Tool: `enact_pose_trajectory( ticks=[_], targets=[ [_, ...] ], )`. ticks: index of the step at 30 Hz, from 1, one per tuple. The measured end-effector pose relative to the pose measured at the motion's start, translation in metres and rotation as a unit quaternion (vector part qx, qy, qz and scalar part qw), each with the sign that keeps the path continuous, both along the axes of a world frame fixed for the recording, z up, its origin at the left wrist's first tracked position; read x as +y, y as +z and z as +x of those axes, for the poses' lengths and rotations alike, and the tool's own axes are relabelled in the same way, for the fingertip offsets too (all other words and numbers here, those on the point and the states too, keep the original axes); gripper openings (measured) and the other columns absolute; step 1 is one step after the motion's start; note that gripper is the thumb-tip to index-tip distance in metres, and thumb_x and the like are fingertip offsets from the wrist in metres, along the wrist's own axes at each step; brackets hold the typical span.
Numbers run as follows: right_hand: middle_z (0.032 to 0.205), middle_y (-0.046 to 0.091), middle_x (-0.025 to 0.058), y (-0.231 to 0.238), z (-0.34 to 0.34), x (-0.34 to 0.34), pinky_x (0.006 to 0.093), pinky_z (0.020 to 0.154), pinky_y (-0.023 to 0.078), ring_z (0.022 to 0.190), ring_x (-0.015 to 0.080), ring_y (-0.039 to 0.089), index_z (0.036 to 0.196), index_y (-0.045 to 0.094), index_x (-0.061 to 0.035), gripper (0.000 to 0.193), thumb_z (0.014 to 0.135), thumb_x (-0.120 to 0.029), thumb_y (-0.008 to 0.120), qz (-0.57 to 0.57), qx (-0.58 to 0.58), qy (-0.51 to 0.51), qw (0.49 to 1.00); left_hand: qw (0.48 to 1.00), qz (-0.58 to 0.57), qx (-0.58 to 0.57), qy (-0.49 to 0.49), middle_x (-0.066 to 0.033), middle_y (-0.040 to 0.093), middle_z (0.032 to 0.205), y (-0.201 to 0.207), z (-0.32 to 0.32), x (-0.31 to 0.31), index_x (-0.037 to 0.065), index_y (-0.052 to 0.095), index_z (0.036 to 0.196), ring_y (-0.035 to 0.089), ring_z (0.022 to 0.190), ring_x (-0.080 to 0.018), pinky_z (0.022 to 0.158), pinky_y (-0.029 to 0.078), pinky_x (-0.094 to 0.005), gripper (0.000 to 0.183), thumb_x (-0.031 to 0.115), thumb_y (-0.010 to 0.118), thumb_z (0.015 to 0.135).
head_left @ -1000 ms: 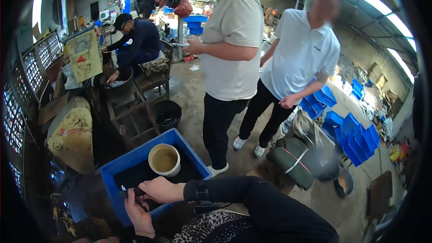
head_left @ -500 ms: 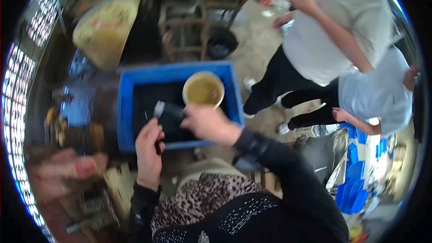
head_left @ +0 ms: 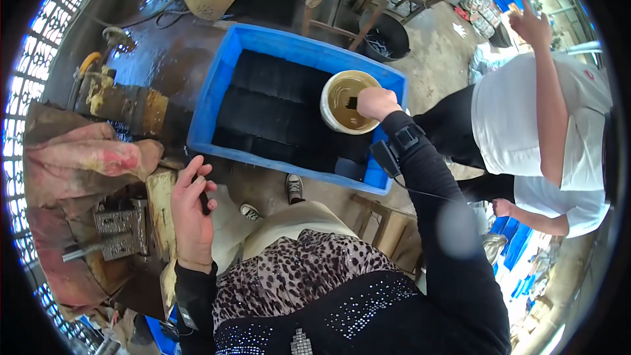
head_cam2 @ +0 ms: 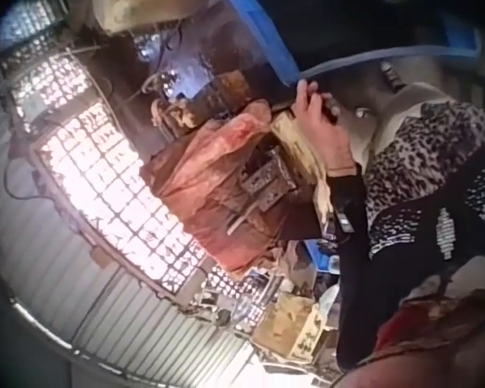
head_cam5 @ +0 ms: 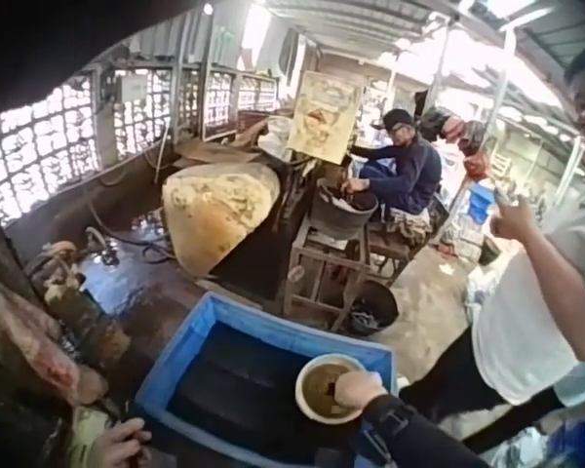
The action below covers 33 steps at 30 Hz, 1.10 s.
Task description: The person picks up a bundle of metal pieces from a blue bin, dips them into a bucket of liquid, and places them into a different blue bin. They then pick up individual metal pieces, hold them against a grinding wheel, and place them back into a blue bin.
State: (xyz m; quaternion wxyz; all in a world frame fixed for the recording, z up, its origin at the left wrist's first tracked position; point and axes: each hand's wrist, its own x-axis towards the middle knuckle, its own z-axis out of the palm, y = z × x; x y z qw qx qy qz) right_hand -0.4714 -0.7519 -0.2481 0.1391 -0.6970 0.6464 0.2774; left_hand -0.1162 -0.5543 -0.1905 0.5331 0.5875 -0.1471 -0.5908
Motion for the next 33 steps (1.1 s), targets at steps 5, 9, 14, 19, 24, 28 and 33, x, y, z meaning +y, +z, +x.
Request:
enact_pose_trajectory(
  ticks=[5, 9, 14, 19, 24, 28, 33],
  targets=[
    [0.092, 0.071, 0.0128, -0.028, -0.031, -0.001, 0.0352, 0.069, 0.052, 0.087, 0.0272, 0.068, 0.092, 0.072, -0.0034, 0.025, 0.084, -0.022, 0.057, -0.037, -0.043, -0.030, 0.998, 1.000, 0.007, 0.007, 0.012, -0.0021, 0.061, 0.112, -0.008, 0.020, 0.018, 0.004, 0.054, 0.131, 0.050, 0.080, -0.0071, 0.058, 0.037, -0.0189, 0.040, 0.007, 0.050, 0.092],
    [0.074, 0.063, 0.0056, -0.008, -0.024, 0.031, 0.0287, 0.054, 0.045, 0.066, 0.0177, 0.061, 0.084, 0.066, -0.0042, 0.021, 0.087, -0.024, 0.061, -0.025, -0.293, -0.289, 0.911, 0.999, 0.008, 0.009, 0.032, -0.0026, 0.060, 0.112, -0.009, 0.043, 0.037, 0.003, 0.053, 0.132, 0.049, 0.080, -0.0068, 0.057, 0.036, -0.0180, 0.041, 0.007, 0.050, 0.092],
    [0.063, 0.044, -0.0030, 0.008, 0.005, 0.071, 0.0225, 0.044, 0.030, 0.051, 0.0066, 0.040, 0.077, 0.051, -0.0106, 0.024, 0.091, -0.026, 0.062, -0.028, -0.603, -0.482, 0.636, 0.997, -0.013, 0.042, 0.059, -0.0034, 0.061, 0.110, -0.002, 0.061, 0.048, 0.003, 0.056, 0.129, 0.051, 0.079, -0.0078, 0.057, 0.037, -0.0188, 0.038, 0.005, 0.051, 0.091],
    [0.068, 0.046, -0.0021, -0.002, 0.066, 0.068, 0.0221, 0.046, 0.032, 0.054, 0.0075, 0.042, 0.080, 0.049, -0.0108, 0.023, 0.095, -0.026, 0.058, -0.001, -0.656, -0.481, 0.582, 0.995, -0.013, 0.056, 0.084, -0.0045, 0.061, 0.111, 0.005, 0.071, 0.053, 0.002, 0.055, 0.130, 0.050, 0.078, -0.0080, 0.057, 0.037, -0.0190, 0.039, 0.005, 0.051, 0.091],
    [0.068, 0.046, -0.0026, -0.050, 0.130, 0.045, 0.0215, 0.045, 0.032, 0.054, 0.0069, 0.043, 0.080, 0.049, -0.0117, 0.024, 0.094, -0.028, 0.060, -0.018, -0.646, -0.502, 0.575, 0.994, 0.005, 0.048, 0.099, -0.0052, 0.060, 0.111, 0.004, 0.074, 0.060, 0.002, 0.055, 0.130, 0.050, 0.077, -0.0084, 0.056, 0.037, -0.0197, 0.040, 0.004, 0.050, 0.091],
    [0.073, 0.056, 0.0057, -0.127, 0.157, 0.008, 0.0303, 0.050, 0.042, 0.060, 0.0169, 0.054, 0.083, 0.052, -0.0058, 0.028, 0.093, -0.030, 0.060, -0.090, -0.572, -0.501, 0.643, 0.995, 0.024, 0.029, 0.097, -0.0060, 0.059, 0.111, 0.002, 0.073, 0.067, 0.001, 0.054, 0.131, 0.050, 0.077, -0.0085, 0.056, 0.038, -0.0196, 0.040, 0.003, 0.049, 0.091],
    [0.084, 0.063, 0.0200, -0.199, 0.171, -0.033, 0.0423, 0.067, 0.048, 0.078, 0.0341, 0.063, 0.090, 0.053, 0.0020, 0.032, 0.093, -0.029, 0.059, -0.305, -0.348, -0.378, 0.802, 0.995, 0.048, -0.012, 0.090, -0.0072, 0.058, 0.112, -0.009, 0.080, 0.068, 0.000, 0.052, 0.132, 0.050, 0.076, -0.0084, 0.055, 0.037, -0.0190, 0.042, 0.002, 0.048, 0.090]
  ],
)
